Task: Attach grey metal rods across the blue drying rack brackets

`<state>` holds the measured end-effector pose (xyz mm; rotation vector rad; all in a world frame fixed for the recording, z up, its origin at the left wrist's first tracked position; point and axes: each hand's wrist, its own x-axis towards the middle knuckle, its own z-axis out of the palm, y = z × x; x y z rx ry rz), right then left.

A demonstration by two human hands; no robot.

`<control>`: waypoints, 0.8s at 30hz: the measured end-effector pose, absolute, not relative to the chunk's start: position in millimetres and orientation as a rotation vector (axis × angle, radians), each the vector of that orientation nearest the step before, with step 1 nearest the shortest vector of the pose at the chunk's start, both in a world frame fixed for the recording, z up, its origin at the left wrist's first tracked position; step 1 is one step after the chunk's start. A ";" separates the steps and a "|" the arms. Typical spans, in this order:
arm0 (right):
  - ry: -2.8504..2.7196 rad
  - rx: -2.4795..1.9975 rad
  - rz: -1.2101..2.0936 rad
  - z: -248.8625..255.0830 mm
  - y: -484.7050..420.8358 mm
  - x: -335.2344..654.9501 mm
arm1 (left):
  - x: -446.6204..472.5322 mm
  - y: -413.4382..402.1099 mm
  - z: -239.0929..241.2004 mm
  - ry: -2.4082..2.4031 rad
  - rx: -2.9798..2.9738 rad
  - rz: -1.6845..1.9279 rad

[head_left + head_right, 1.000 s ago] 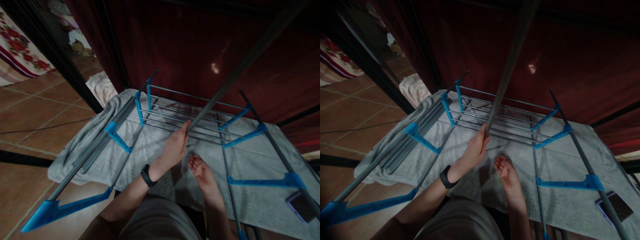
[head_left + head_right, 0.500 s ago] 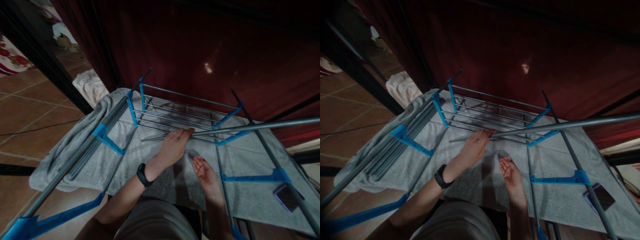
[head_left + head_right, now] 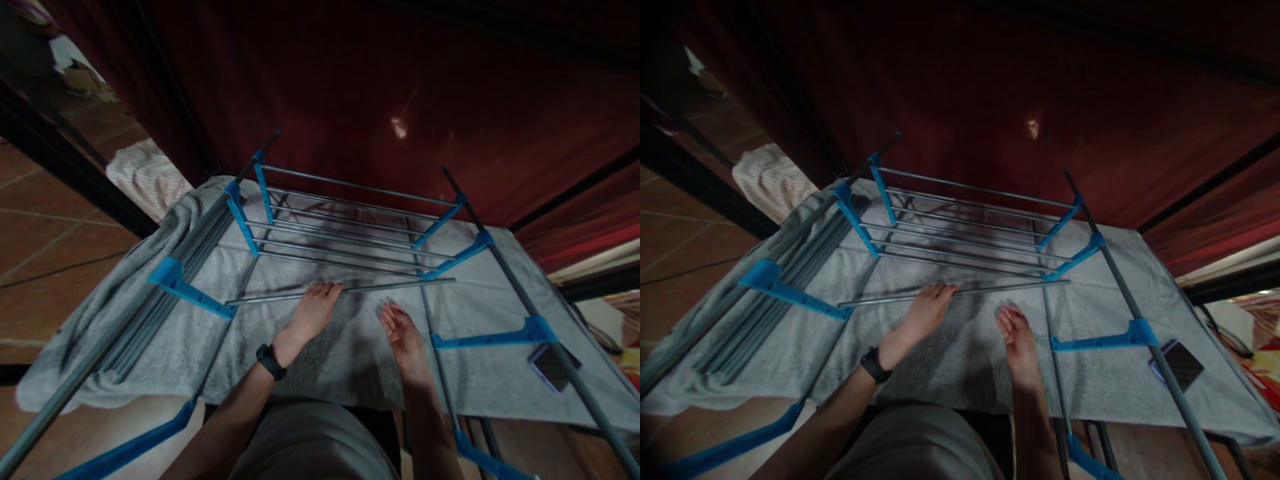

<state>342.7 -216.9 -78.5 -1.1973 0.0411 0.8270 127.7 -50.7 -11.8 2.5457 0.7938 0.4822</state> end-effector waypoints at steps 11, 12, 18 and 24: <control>0.081 -1.116 0.724 -95.5 -220.1 365.3 | 117.7 -46.6 -54.4 0.734 2.513 0.360; 0.091 -1.126 0.727 -96.6 -219.6 365.8 | 116.8 -45.9 -57.1 0.734 2.504 0.369; 0.157 -1.137 0.709 -98.7 -214.4 369.4 | 114.0 -41.0 -72.2 0.721 2.562 0.332; 0.180 -1.104 0.721 -105.6 -213.8 378.4 | 113.0 -35.5 -74.0 0.703 2.604 0.262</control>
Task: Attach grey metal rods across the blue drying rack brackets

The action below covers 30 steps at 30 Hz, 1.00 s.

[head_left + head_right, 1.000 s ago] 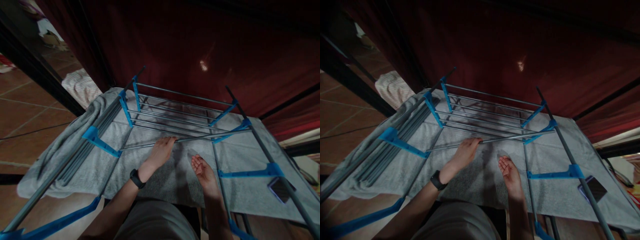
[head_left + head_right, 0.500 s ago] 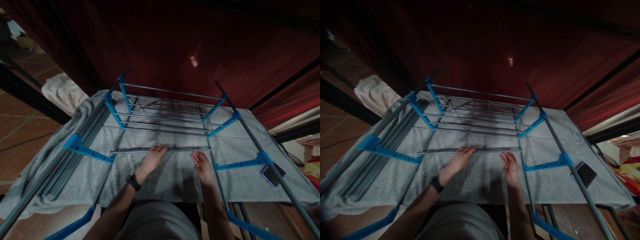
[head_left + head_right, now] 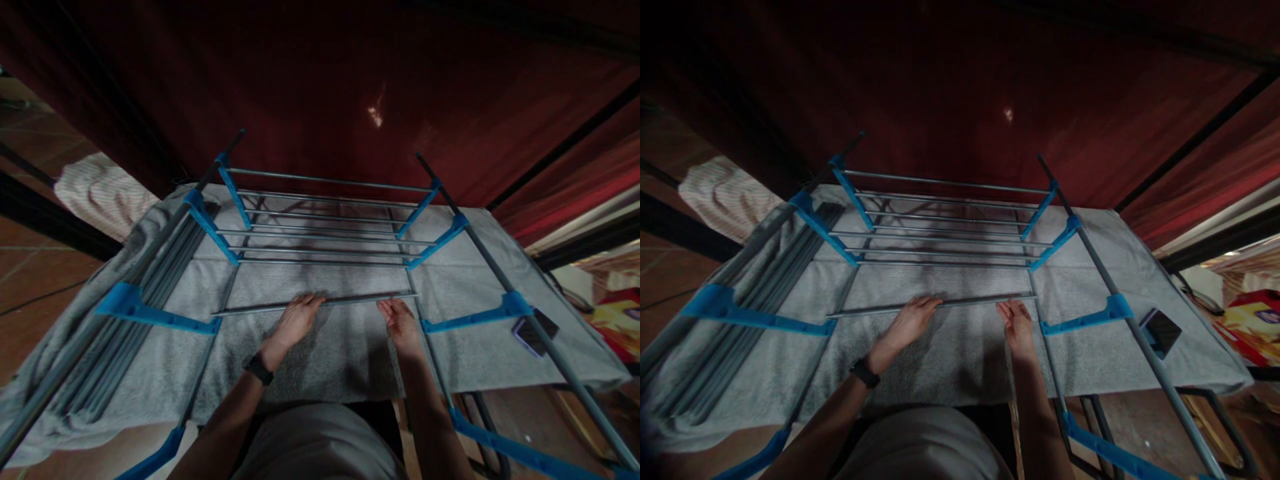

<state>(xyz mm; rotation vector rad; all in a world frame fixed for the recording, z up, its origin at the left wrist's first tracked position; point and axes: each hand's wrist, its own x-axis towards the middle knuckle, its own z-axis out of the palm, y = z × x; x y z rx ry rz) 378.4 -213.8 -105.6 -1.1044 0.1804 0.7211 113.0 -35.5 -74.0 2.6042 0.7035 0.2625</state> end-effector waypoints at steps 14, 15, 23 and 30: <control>0.149 -1.072 0.654 -114.1 -214.0 386.6 | 92.1 -15.4 -82.3 0.812 2.464 0.367; 0.153 -1.077 0.653 -113.4 -214.0 386.8 | 91.0 -15.5 -84.1 0.830 2.466 0.379; 0.179 -1.137 0.631 -114.7 -213.9 387.6 | 79.0 -31.4 -84.8 0.935 2.487 0.735; 0.103 -1.131 0.591 -125.3 -218.0 391.5 | 73.0 -72.7 -93.6 1.034 1.682 0.843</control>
